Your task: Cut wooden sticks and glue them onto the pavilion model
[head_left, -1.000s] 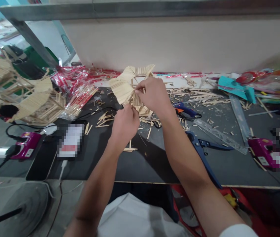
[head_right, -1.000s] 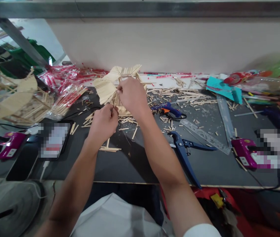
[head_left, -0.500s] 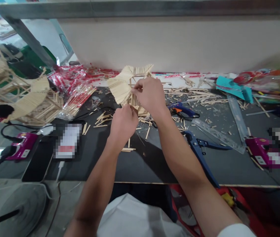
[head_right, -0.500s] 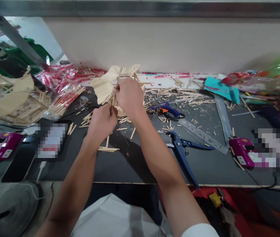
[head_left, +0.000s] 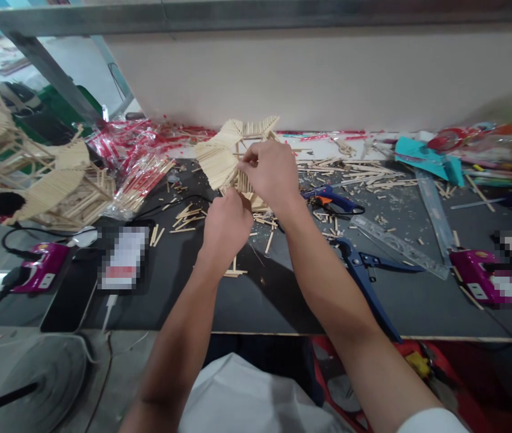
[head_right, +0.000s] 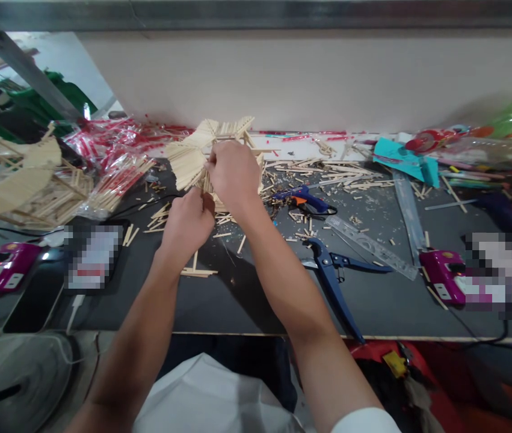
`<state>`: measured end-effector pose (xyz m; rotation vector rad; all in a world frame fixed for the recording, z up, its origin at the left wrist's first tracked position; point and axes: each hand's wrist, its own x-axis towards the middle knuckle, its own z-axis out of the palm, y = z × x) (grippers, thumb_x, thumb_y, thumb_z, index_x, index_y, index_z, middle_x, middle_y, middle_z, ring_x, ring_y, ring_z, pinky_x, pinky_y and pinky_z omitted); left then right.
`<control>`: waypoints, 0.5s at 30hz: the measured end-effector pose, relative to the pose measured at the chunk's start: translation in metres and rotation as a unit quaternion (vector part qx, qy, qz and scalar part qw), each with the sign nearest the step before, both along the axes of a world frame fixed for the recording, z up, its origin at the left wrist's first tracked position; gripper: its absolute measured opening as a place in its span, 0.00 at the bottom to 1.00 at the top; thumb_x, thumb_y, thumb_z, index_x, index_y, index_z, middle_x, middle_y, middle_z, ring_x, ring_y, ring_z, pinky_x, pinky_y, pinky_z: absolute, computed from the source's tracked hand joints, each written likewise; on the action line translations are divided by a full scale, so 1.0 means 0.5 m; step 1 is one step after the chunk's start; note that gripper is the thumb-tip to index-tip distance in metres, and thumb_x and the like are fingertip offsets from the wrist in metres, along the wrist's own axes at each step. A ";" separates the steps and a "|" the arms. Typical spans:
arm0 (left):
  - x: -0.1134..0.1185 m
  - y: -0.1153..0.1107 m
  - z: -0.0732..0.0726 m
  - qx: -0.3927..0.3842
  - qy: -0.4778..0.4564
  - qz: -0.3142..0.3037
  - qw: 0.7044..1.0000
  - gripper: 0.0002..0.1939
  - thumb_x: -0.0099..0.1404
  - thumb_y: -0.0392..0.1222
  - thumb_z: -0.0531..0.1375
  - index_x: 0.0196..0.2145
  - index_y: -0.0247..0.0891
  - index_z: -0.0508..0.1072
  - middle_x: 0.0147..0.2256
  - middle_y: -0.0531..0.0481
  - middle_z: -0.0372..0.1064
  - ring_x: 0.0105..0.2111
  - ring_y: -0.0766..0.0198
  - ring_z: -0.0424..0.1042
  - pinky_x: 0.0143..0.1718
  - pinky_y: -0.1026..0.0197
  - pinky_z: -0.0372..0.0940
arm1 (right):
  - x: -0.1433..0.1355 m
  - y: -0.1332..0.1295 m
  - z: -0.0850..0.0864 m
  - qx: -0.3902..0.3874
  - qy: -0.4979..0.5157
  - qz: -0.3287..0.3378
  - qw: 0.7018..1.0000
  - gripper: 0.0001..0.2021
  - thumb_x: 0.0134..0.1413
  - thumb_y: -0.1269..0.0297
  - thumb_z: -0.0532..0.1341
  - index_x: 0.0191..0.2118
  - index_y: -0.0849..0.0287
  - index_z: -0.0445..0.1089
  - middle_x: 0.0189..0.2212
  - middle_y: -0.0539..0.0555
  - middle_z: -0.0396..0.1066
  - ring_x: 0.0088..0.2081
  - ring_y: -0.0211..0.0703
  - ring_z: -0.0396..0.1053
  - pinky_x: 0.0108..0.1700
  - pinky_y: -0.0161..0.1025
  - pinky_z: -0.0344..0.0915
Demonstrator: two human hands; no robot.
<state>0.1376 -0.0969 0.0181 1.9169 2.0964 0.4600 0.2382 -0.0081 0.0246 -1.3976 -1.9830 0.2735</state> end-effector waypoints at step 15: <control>0.029 0.005 0.015 0.048 0.069 0.067 0.994 0.15 0.69 0.41 0.51 0.37 0.32 0.76 0.36 0.32 0.76 0.38 0.45 0.78 0.39 0.48 0.71 | 0.009 -0.010 0.021 -0.050 -0.029 0.018 0.998 0.08 0.58 0.72 0.62 0.37 0.60 0.81 0.34 0.59 0.77 0.42 0.52 0.74 0.52 0.49 0.67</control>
